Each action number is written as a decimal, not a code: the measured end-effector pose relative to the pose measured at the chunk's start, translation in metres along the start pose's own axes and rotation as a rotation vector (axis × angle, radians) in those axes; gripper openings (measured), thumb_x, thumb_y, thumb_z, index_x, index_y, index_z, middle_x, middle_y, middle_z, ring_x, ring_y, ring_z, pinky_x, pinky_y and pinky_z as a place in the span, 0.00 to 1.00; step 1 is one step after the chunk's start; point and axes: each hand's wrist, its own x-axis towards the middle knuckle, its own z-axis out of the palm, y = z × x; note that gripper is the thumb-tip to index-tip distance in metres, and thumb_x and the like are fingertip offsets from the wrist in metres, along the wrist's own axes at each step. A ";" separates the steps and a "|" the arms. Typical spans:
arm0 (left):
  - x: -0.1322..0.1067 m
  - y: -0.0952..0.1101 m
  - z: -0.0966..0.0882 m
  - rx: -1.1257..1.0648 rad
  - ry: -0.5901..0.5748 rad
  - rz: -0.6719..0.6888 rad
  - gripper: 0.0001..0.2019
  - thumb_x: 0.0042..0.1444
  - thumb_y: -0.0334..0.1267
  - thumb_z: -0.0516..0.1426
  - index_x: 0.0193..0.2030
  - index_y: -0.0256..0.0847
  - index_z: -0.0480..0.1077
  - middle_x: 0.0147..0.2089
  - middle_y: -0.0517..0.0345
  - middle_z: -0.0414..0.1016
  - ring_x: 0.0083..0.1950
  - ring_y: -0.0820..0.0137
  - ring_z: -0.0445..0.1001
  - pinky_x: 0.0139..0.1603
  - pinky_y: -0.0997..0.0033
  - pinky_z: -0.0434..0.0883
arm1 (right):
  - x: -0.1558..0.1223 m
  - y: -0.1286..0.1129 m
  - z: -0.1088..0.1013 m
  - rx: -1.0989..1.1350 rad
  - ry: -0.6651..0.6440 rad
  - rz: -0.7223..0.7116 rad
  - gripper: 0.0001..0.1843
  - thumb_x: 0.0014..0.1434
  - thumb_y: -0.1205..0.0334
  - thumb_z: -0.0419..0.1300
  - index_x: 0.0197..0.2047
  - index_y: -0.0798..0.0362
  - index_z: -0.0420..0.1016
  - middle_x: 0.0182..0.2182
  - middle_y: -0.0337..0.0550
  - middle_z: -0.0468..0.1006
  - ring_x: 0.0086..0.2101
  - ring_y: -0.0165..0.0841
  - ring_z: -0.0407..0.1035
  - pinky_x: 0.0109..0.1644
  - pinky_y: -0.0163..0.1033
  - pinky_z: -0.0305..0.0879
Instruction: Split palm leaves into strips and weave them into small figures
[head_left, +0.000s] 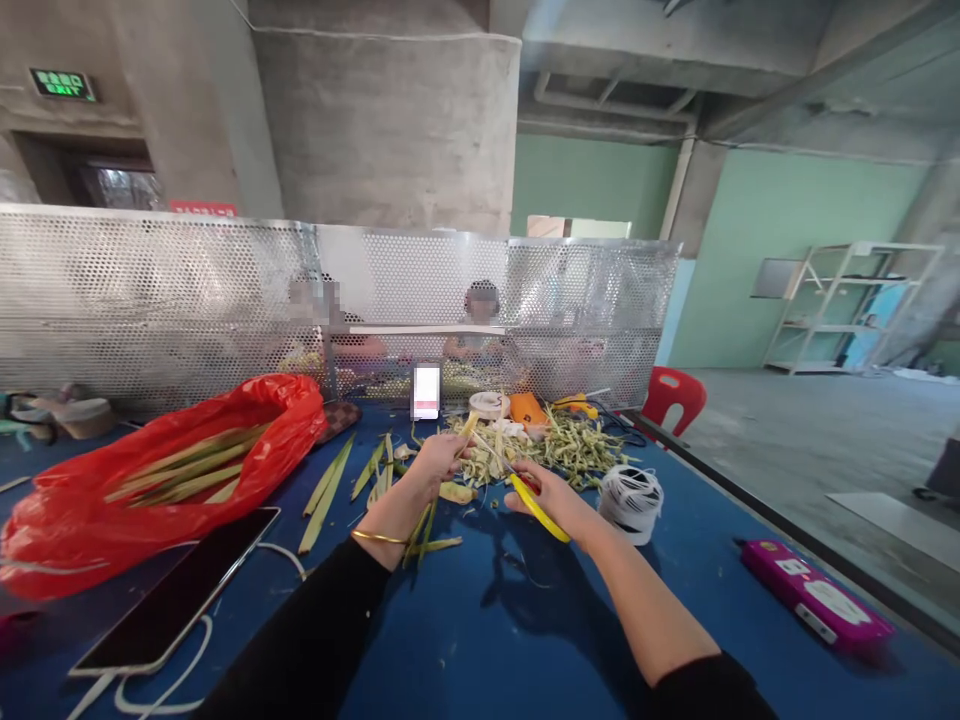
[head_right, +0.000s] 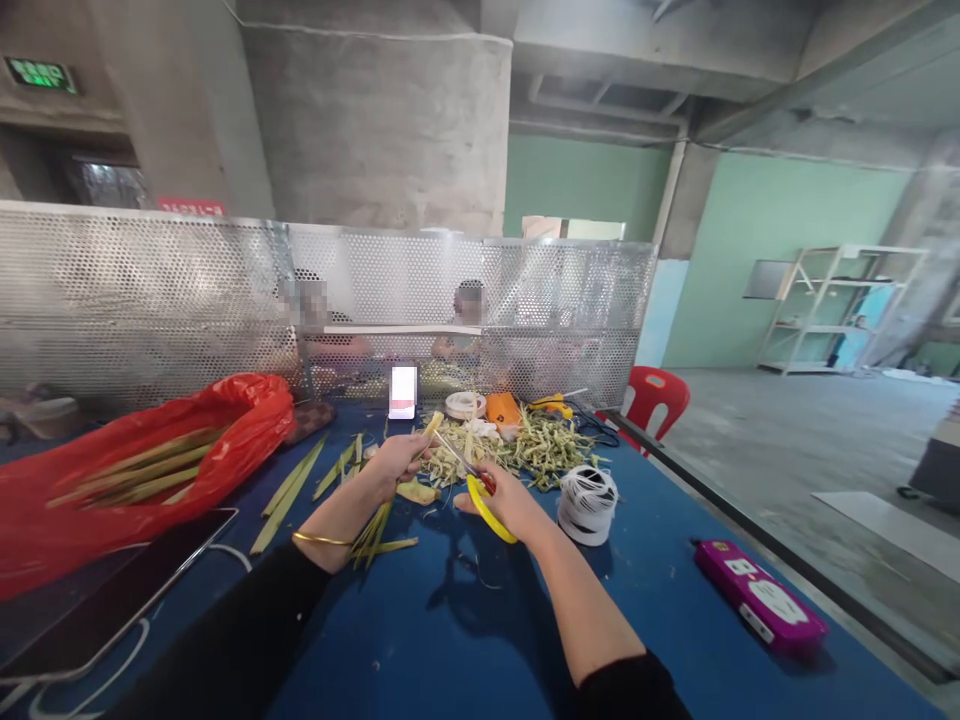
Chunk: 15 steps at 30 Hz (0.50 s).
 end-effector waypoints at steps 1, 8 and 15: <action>0.001 -0.001 0.000 0.010 -0.023 -0.007 0.14 0.51 0.45 0.59 0.33 0.33 0.70 0.23 0.63 0.64 0.15 0.84 0.49 0.16 0.78 0.42 | 0.000 0.001 0.000 -0.019 -0.010 -0.006 0.26 0.43 0.55 0.68 0.46 0.52 0.70 0.30 0.36 0.71 0.34 0.33 0.67 0.41 0.37 0.62; 0.003 -0.006 -0.004 0.075 -0.245 -0.066 0.10 0.44 0.42 0.62 0.29 0.36 0.74 0.21 0.63 0.66 0.15 0.83 0.47 0.17 0.78 0.39 | 0.001 0.005 0.005 -0.094 0.005 -0.025 0.29 0.43 0.50 0.67 0.47 0.53 0.71 0.34 0.39 0.72 0.36 0.34 0.67 0.44 0.39 0.63; 0.002 -0.007 -0.003 0.074 -0.299 -0.048 0.06 0.44 0.37 0.61 0.27 0.37 0.75 0.20 0.63 0.64 0.15 0.82 0.47 0.17 0.77 0.39 | 0.002 0.004 0.013 -0.009 0.005 0.024 0.23 0.44 0.47 0.65 0.39 0.53 0.70 0.22 0.31 0.61 0.23 0.26 0.58 0.28 0.31 0.58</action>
